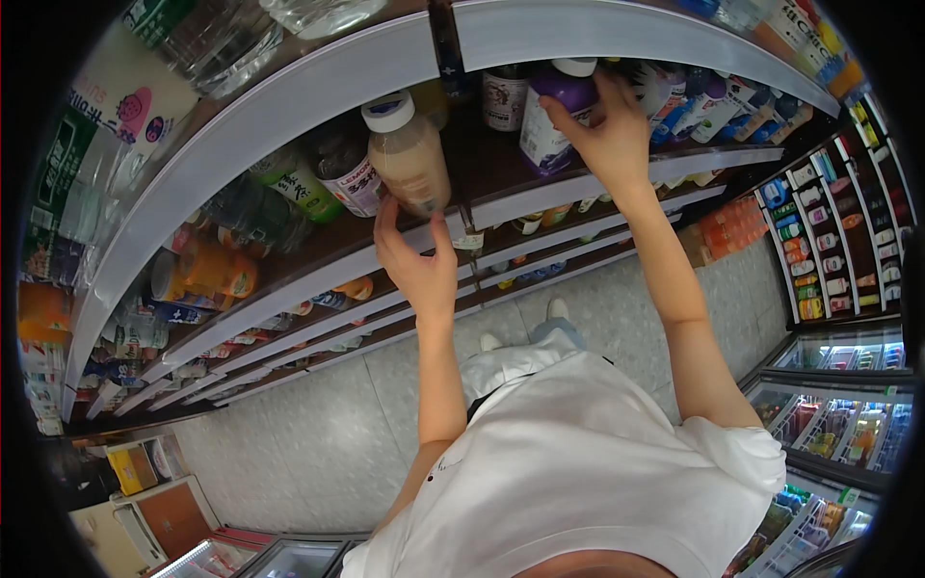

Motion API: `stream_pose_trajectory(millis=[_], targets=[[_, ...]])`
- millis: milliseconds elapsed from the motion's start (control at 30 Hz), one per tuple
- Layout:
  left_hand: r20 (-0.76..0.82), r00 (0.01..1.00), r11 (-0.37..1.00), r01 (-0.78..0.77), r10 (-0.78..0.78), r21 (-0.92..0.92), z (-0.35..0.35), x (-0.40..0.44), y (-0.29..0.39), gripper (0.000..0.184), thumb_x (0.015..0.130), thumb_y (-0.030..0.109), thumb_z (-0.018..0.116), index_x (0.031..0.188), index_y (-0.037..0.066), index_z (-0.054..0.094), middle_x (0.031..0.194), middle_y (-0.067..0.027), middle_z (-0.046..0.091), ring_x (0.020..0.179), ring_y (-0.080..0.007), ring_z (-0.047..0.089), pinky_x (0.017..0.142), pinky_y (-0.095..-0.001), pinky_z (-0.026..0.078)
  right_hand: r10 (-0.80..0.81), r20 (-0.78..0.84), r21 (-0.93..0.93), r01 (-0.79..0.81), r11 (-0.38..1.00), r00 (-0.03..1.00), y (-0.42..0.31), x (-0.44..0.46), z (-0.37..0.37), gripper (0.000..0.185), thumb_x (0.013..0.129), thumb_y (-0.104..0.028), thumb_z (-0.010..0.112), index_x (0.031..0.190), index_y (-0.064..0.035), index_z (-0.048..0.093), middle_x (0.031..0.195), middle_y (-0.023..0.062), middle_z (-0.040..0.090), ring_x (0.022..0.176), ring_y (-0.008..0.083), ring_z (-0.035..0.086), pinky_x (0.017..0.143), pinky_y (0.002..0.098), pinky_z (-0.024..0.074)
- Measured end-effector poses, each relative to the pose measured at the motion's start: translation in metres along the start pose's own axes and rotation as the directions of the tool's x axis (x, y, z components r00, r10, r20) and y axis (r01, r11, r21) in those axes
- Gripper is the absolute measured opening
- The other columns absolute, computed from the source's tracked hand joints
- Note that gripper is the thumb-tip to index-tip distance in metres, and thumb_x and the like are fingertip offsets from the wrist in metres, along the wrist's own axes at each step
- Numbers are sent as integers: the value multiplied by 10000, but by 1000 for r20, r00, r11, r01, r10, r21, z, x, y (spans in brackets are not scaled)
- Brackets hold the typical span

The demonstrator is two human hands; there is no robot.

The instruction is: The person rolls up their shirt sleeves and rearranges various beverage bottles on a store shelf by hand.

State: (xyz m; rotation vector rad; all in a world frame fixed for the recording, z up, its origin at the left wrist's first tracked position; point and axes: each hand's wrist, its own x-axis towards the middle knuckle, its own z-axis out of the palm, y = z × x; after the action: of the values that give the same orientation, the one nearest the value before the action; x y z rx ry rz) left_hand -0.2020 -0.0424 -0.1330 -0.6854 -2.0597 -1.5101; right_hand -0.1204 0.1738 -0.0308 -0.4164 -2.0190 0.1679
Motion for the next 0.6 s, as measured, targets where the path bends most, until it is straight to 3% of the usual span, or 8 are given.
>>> stream_pose_trajectory(millis=[33, 100, 233, 367, 433, 500, 600], targets=[[-15, 1000, 999, -3, 3, 36, 3, 0, 2, 455, 845, 191, 689, 1226, 2, 528, 1201, -161, 569, 1117, -302, 538, 920, -390, 417, 2, -5, -4, -2, 1000, 1000, 0, 0, -3, 584, 724, -303, 823, 1156, 22, 602, 972, 130, 651, 494, 130, 535, 484, 264, 446], [-30, 1000, 999, -2, 4, 48, 7, -1, 4, 455, 841, 196, 696, 1219, 4, 531, 1193, -163, 581, 1106, -302, 553, 917, -393, 420, 48, -119, 47, -43, 998, 992, -4, -6, -10, 567, 720, -243, 829, 1173, 14, 604, 1149, 138, 585, 513, 113, 525, 484, 249, 431], [6, 999, 999, 45, -45, -11, 8, 7, 1, 448, 832, 214, 711, 1199, 22, 543, 1119, -158, 641, 1039, -310, 613, 917, -403, 427, 186, -164, 232, -145, 962, 969, -13, -36, -19, 478, 720, -190, 811, 1131, -39, 620, 1193, 119, 557, 572, 114, 550, 514, 253, 459], [88, 996, 995, -9, 1, 96, 8, 17, 7, 460, 813, 219, 700, 1198, 29, 536, 1045, -148, 676, 962, -319, 648, 851, -413, 433, 101, -65, 368, -70, 927, 993, -27, -60, -31, 324, 764, -81, 745, 1070, -33, 647, 1140, 118, 594, 577, 89, 525, 499, 208, 417], [158, 986, 987, -76, 53, 144, 15, 16, 11, 424, 820, 222, 688, 1185, 55, 549, 1034, -127, 691, 947, -300, 661, 811, -401, 439, 82, 117, 442, -126, 888, 990, -35, -69, -37, 283, 770, -70, 736, 1039, -28, 658, 1098, 106, 621, 583, 91, 528, 497, 215, 419], [212, 977, 986, -66, 33, 152, 23, 17, 21, 448, 821, 227, 687, 1211, 60, 543, 1047, -131, 687, 953, -296, 658, 809, -401, 440, 99, 141, 486, -156, 860, 985, -43, -73, -41, 244, 771, -54, 728, 1005, -23, 667, 1046, 93, 650, 567, 95, 523, 495, 221, 421], [397, 916, 984, -114, 50, 139, 37, 14, 34, 475, 824, 214, 684, 1248, 55, 540, 1068, -142, 673, 991, -302, 639, 856, -416, 434, 17, 342, 588, -228, 776, 940, -43, -77, -48, 165, 770, -40, 721, 927, -11, 680, 914, 85, 682, 562, 113, 539, 505, 228, 438]])
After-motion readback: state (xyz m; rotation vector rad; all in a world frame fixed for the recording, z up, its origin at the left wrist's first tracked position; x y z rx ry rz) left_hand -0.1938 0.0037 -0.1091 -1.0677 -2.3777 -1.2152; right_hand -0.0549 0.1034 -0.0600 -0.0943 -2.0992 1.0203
